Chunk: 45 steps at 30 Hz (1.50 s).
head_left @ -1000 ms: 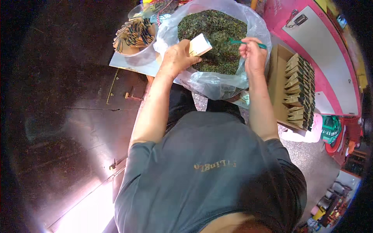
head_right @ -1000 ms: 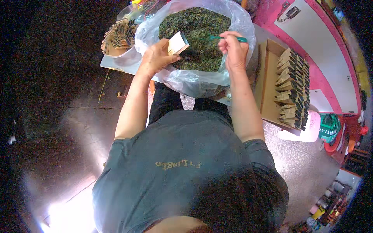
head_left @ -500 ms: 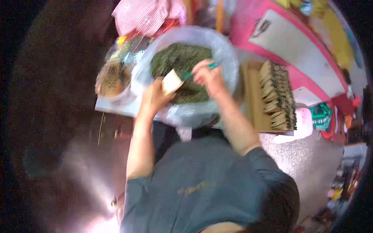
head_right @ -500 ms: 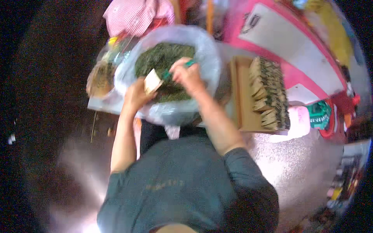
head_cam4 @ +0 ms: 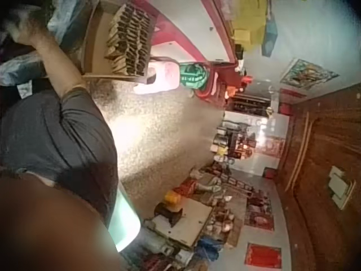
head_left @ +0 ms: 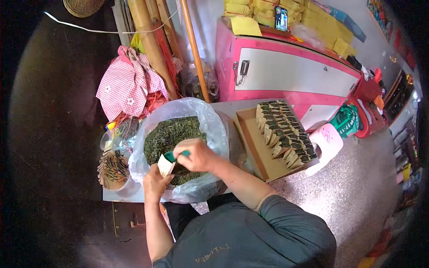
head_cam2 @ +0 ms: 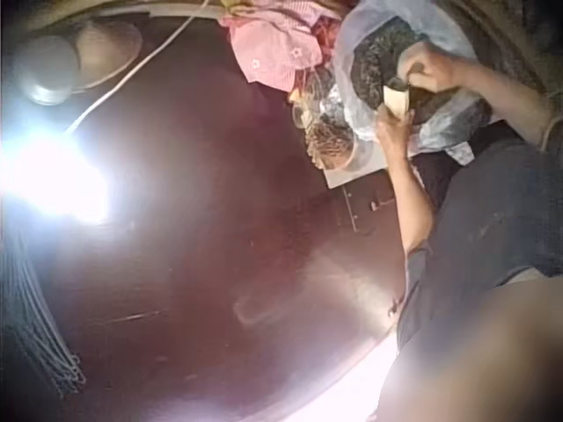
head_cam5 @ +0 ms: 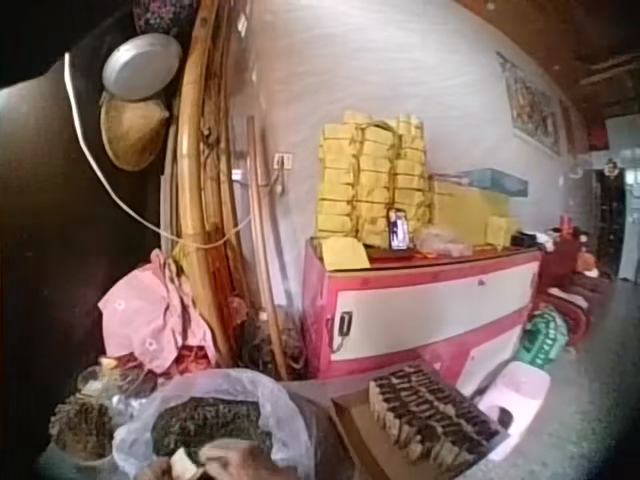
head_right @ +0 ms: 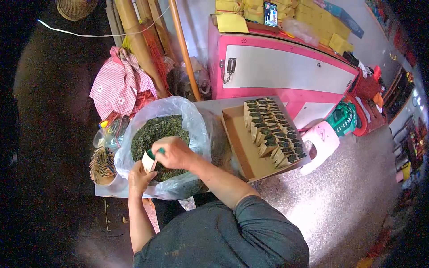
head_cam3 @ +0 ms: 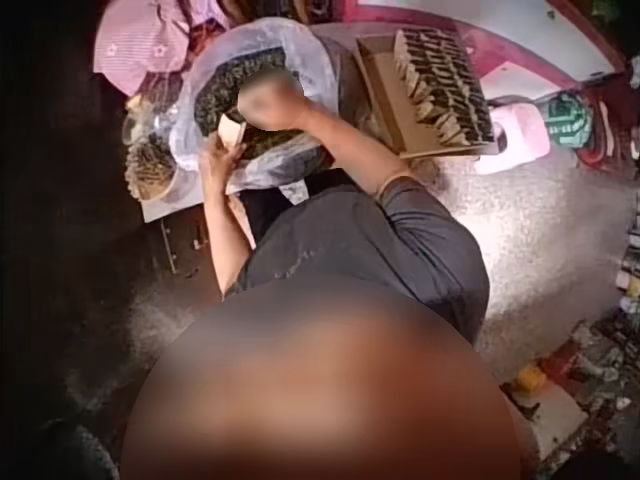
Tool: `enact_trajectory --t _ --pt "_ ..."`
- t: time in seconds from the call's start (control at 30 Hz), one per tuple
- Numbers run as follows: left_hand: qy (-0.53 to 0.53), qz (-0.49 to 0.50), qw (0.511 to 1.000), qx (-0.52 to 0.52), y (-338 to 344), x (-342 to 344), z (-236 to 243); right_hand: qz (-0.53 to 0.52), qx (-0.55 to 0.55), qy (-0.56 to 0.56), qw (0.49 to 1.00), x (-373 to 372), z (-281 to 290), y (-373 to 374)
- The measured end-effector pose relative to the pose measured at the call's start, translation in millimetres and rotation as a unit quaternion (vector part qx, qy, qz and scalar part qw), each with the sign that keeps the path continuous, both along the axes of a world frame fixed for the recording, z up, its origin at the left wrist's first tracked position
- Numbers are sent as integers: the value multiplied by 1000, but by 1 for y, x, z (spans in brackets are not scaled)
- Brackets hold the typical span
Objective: Filling pre-rolled paper cones with a green herbal substance using a small scoop.
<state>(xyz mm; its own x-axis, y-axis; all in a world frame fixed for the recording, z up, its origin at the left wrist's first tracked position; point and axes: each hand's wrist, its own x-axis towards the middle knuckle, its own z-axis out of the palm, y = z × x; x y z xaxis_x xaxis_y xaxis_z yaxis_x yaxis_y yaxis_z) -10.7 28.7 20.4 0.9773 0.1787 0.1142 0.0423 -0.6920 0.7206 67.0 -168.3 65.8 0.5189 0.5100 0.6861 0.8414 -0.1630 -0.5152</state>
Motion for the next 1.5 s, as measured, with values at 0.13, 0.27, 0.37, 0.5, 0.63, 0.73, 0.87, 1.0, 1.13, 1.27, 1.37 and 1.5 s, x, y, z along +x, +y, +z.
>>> enact_trajectory --t 0.13,0.27,0.37,0.5,0.63,0.73,0.87,1.0,1.13,1.27,1.37,1.5 --pt "-9 4 1000 19 2 1 -3 -89 72 143 983 14 -15 -19" --pt "-22 1 1000 -10 -1 2 -5 -242 -103 148 953 29 -61 -23" --pt "-32 -4 999 -25 -2 1 -4 -197 -35 197 960 27 -97 -6" --pt "15 5 1000 -9 0 1 -5 -172 46 336 925 24 -101 -1" --pt "0 1 1000 -16 -1 1 -6 -106 156 487 853 24 -95 -10" --pt "0 8 1000 11 1 1 -9 -115 185 526 822 22 -82 -17" --pt "-2 7 1000 5 1 0 -5 -106 257 498 821 24 -67 -26" --pt "-27 0 999 -28 3 3 -13 -90 291 480 823 25 -59 -29" --pt "-35 2 999 -16 3 4 -18 -46 260 466 844 18 -52 -24" --pt "-25 1 999 -22 -1 3 -12 -39 242 478 843 13 -46 -13" --pt "2 6 1000 -13 -6 2 -2 -31 212 448 868 16 -51 -6" --pt "-56 -7 998 -16 2 5 -21 -27 156 346 925 10 -46 6"
